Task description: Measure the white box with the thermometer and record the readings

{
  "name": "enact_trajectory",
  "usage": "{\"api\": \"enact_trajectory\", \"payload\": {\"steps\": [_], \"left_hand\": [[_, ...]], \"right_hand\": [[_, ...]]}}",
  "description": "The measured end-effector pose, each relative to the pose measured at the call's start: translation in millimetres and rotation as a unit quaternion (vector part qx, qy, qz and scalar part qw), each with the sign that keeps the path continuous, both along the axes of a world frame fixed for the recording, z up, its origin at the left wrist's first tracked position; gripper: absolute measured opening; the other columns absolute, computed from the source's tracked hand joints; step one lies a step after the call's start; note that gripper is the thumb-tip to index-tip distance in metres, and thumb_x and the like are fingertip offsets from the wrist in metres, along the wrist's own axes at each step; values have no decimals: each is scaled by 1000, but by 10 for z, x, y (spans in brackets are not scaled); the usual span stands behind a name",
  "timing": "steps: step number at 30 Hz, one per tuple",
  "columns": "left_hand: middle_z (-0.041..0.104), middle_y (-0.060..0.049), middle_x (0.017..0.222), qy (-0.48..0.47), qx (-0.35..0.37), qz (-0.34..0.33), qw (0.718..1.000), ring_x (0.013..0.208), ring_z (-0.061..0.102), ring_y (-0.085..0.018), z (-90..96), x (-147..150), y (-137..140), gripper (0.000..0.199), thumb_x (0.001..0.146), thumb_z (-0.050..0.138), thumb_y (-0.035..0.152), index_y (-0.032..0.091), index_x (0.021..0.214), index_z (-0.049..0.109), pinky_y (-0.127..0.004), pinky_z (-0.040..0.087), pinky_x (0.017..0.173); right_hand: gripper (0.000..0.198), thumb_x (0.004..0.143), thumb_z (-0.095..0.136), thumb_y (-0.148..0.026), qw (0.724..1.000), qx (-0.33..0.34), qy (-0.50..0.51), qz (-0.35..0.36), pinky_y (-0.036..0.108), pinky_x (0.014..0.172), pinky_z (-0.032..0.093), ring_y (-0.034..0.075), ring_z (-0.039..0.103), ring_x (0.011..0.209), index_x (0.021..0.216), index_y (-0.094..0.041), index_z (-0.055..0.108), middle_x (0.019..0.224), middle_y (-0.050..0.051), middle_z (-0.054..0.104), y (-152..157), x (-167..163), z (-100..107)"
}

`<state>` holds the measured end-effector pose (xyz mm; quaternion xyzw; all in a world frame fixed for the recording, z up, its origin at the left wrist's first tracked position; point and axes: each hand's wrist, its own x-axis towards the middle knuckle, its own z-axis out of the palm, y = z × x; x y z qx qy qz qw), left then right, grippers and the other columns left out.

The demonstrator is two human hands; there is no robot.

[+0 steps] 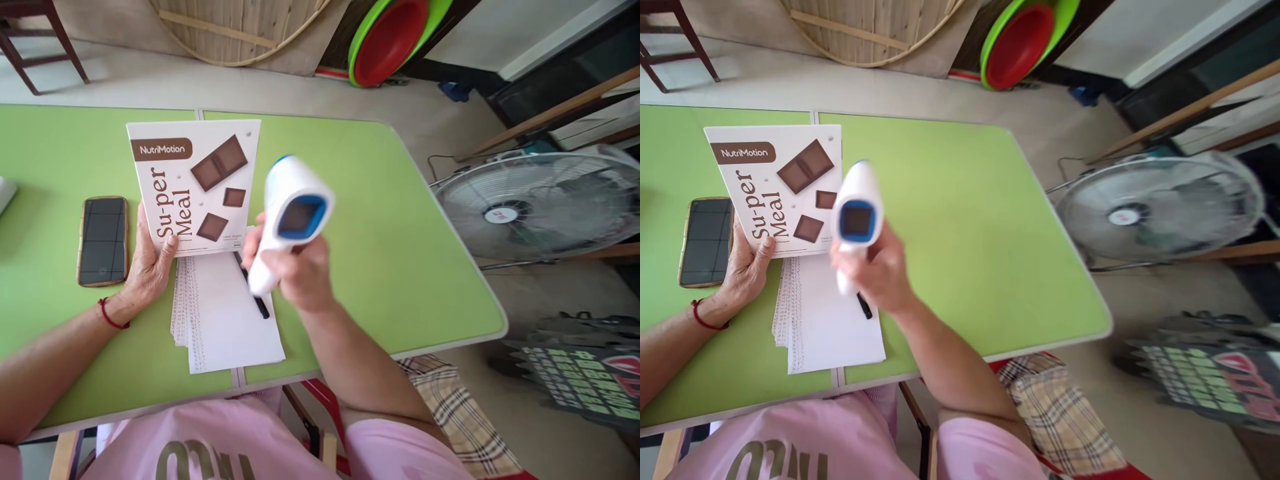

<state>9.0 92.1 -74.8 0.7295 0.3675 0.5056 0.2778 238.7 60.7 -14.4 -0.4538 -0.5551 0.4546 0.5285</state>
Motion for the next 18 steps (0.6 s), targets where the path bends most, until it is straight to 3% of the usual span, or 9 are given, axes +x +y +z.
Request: {"api": "enact_trajectory", "payload": {"steps": [3,7,14,18], "left_hand": [[37,-12,155,5,-10,12,1000,146,37,-25,-21,-10,0,59,105,48,42,30,157,24,-43,32,124],[38,-13,153,23,-9,30,999,145,36,-29,-33,-22,-5,60,104,48,45,30,157,25,-51,31,124],[42,-12,147,25,13,28,999,141,40,-29,-24,-19,10,56,104,49,40,31,155,29,-52,34,121],[46,-12,143,14,13,11,1000,136,45,-28,-6,-20,22,55,104,50,39,30,154,29,-48,38,119]], "right_hand": [[22,66,67,-29,989,-97,72,89,31,53,47,14,55,61,83,-21,55,72,0,61,-257,-398,-77],[28,68,70,-35,972,-188,113,83,30,52,46,12,53,53,83,-20,53,64,-4,56,-315,-578,-208],[37,72,75,-48,951,-214,192,113,29,53,47,12,55,52,85,-20,54,61,-4,58,-280,-605,-350],[39,70,78,-50,955,-210,183,102,30,55,49,13,57,53,82,-20,55,60,-4,59,-295,-622,-344]]}}
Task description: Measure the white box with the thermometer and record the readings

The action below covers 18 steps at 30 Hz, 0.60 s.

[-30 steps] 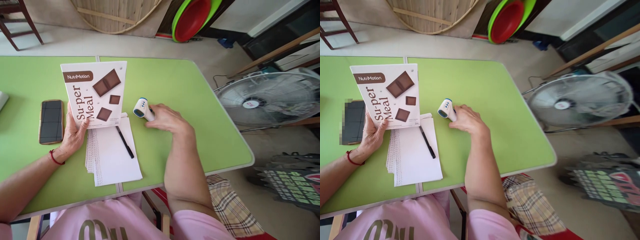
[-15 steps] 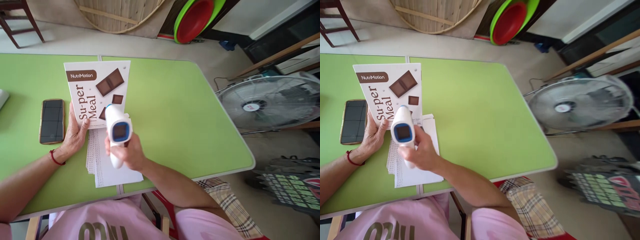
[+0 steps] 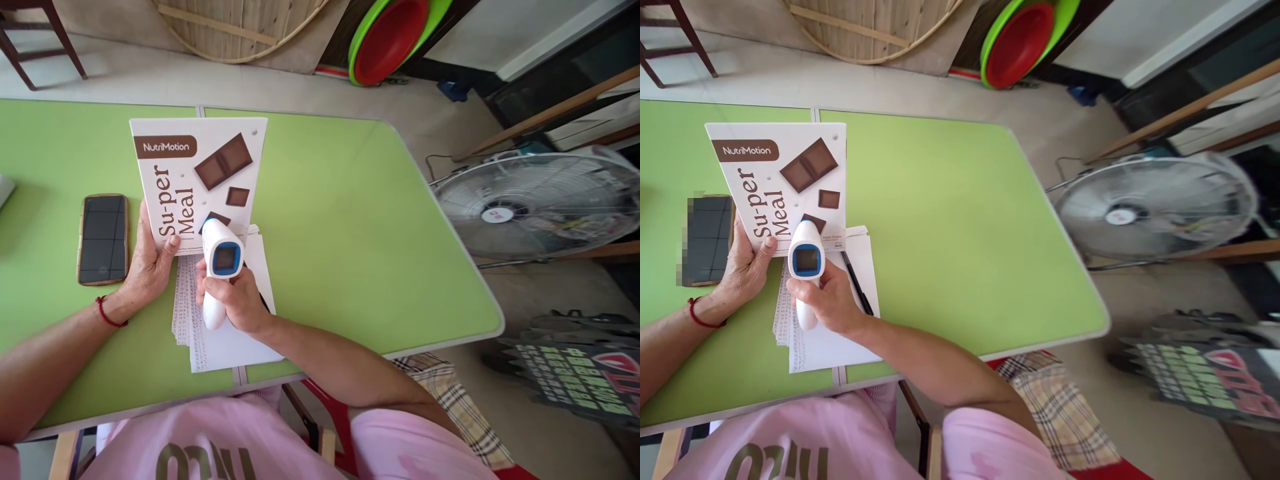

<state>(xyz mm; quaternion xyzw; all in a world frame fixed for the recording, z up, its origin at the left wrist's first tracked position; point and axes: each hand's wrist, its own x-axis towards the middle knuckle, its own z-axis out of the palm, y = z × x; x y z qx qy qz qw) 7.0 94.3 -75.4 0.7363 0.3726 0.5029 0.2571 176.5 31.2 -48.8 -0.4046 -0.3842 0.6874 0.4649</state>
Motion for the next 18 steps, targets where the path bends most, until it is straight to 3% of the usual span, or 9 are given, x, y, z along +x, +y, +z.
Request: {"api": "enact_trajectory", "payload": {"steps": [5,13,18], "left_hand": [[43,-12,148,21,10,-5,1000,139,43,-29,39,-18,2,51,104,48,40,27,152,34,-47,38,119],[50,-12,142,8,-8,-5,1000,133,50,-26,80,-19,3,48,103,49,45,23,145,42,-42,43,116],[47,-12,146,29,-5,-3,1000,135,48,-26,53,-45,12,52,104,48,44,26,152,35,-42,42,117]], "right_hand": [[38,71,77,-51,1000,10,-18,11,32,57,49,14,59,56,79,-20,56,60,-2,61,1,11,44],[40,70,78,-52,1000,14,-24,12,32,58,49,14,57,57,81,-21,56,62,-3,61,-6,-8,13],[42,70,78,-55,1000,13,-22,3,31,57,49,13,57,56,80,-21,55,62,-3,59,-6,-15,16]]}}
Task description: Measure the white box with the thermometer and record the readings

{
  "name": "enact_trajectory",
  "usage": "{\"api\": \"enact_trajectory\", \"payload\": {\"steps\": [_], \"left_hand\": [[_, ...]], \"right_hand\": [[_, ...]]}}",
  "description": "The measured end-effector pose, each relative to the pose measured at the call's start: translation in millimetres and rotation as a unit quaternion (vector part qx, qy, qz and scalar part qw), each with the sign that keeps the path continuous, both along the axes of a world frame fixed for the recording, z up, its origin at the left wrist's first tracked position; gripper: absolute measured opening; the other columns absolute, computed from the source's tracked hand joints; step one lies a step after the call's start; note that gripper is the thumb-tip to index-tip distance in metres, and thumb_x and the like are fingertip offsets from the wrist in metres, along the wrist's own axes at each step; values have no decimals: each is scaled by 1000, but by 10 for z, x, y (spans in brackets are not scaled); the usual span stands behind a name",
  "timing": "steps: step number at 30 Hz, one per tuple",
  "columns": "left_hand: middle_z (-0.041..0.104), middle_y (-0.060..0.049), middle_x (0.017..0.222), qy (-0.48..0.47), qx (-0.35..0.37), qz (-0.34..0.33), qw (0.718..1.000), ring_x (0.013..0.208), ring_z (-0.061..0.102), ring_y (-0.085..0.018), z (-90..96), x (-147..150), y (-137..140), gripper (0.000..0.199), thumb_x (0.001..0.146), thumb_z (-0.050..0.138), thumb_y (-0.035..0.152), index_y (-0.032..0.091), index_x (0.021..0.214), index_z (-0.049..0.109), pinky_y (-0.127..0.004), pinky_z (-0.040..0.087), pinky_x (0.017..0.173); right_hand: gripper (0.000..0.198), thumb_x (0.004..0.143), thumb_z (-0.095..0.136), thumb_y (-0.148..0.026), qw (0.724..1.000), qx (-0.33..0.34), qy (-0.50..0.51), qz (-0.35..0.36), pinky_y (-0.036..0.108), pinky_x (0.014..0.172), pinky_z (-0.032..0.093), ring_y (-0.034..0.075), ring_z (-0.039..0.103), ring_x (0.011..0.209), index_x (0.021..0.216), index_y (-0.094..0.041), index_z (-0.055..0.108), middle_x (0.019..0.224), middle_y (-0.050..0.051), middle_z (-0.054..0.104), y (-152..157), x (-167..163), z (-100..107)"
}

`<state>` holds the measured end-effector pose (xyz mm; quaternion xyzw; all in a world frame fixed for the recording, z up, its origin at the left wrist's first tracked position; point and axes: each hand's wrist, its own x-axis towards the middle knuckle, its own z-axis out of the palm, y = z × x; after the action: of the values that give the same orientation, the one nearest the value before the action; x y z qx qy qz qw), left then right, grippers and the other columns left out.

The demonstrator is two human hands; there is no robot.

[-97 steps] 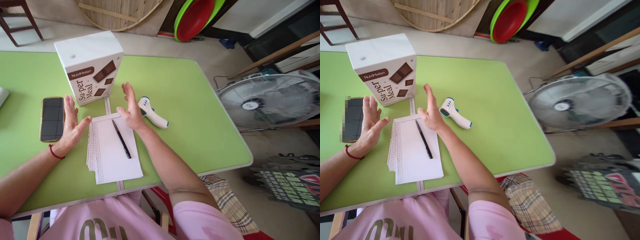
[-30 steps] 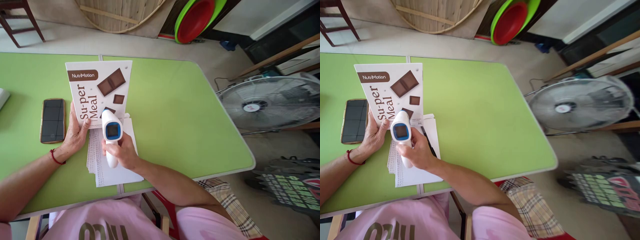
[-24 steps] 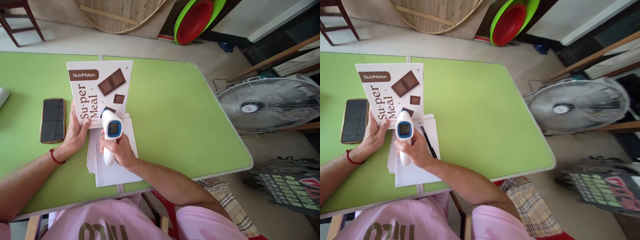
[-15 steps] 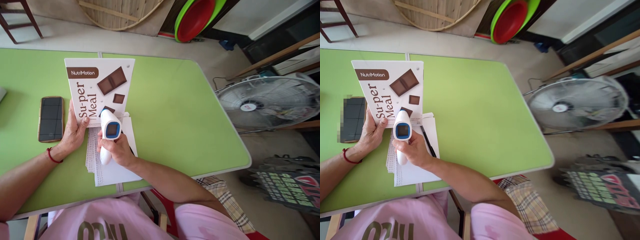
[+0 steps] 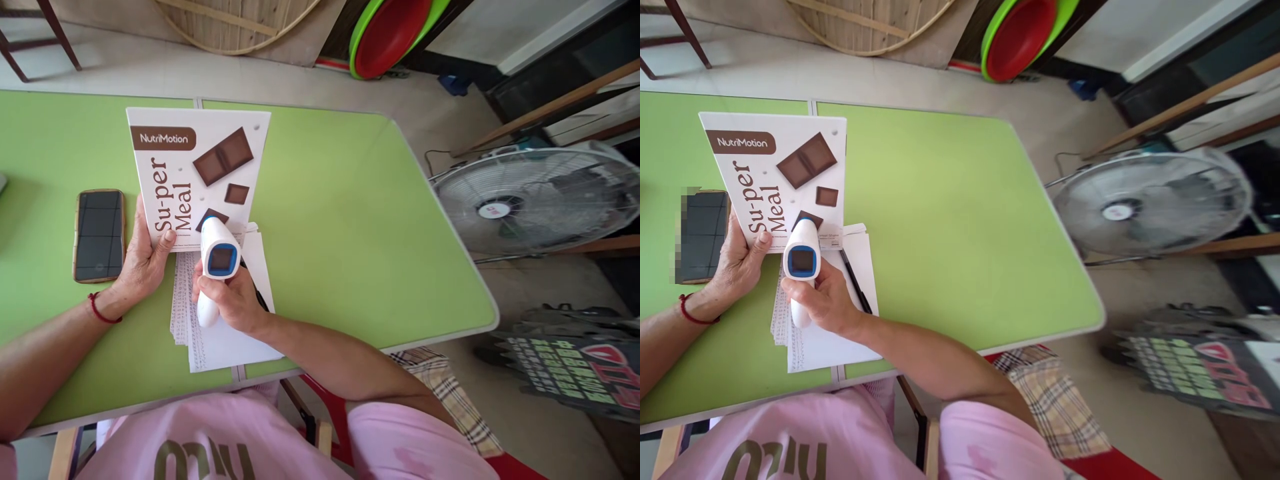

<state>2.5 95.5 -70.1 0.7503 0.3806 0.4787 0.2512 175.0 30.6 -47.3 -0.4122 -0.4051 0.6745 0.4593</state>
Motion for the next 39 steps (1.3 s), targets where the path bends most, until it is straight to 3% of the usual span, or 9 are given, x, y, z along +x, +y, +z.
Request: {"api": "enact_trajectory", "payload": {"steps": [7,17,22,28,31,34,36,39], "left_hand": [[44,-13,148,17,4,7,1000,140,44,-29,-37,-30,17,55,104,48,44,26,154,32,-45,39,119],[39,-13,153,-8,-8,-19,1000,145,37,-31,-16,-35,43,63,102,54,44,27,156,27,-48,33,122],[46,-14,148,-100,-70,-60,991,132,53,-30,-28,4,47,71,99,59,45,31,156,18,-47,48,111],[42,-13,150,-101,7,-30,994,134,51,-31,-94,48,151,73,100,57,42,34,157,11,-51,48,111],[38,-14,153,-79,24,-8,997,139,46,-32,-149,40,209,75,100,56,44,32,157,9,-52,43,114],[33,-15,155,-35,25,52,998,146,35,-33,-240,-2,240,75,98,57,49,27,156,15,-51,40,118],[35,-15,154,-13,16,87,996,147,33,-33,-299,-38,250,71,97,59,51,25,153,24,-50,43,115],[41,-15,147,0,-4,103,995,138,42,-32,-345,-76,254,64,96,60,50,25,148,32,-44,53,101]], "right_hand": [[46,70,78,-58,1000,-5,9,4,31,56,49,13,56,56,84,-21,54,64,-4,58,1,-7,10],[42,76,79,-51,998,60,17,9,30,59,51,12,58,61,89,-20,53,71,-2,59,26,122,45],[33,81,76,-45,992,128,-22,-9,28,57,47,12,57,61,89,-20,56,71,-2,59,42,221,104],[31,81,73,-45,971,196,-137,-21,28,57,45,12,54,62,91,-19,60,75,0,60,191,480,242],[33,81,72,-49,946,227,-226,-41,27,56,43,12,50,61,88,-18,63,72,0,58,320,692,338],[36,76,73,-51,902,229,-365,-42,27,59,42,13,52,65,84,-16,65,76,2,60,441,957,403],[37,75,74,-49,858,215,-464,-40,30,64,43,16,55,71,91,-16,68,82,4,62,509,1120,403],[31,75,75,-39,769,159,-617,-55,32,68,43,20,57,77,95,-16,69,88,7,63,602,1272,336]]}}
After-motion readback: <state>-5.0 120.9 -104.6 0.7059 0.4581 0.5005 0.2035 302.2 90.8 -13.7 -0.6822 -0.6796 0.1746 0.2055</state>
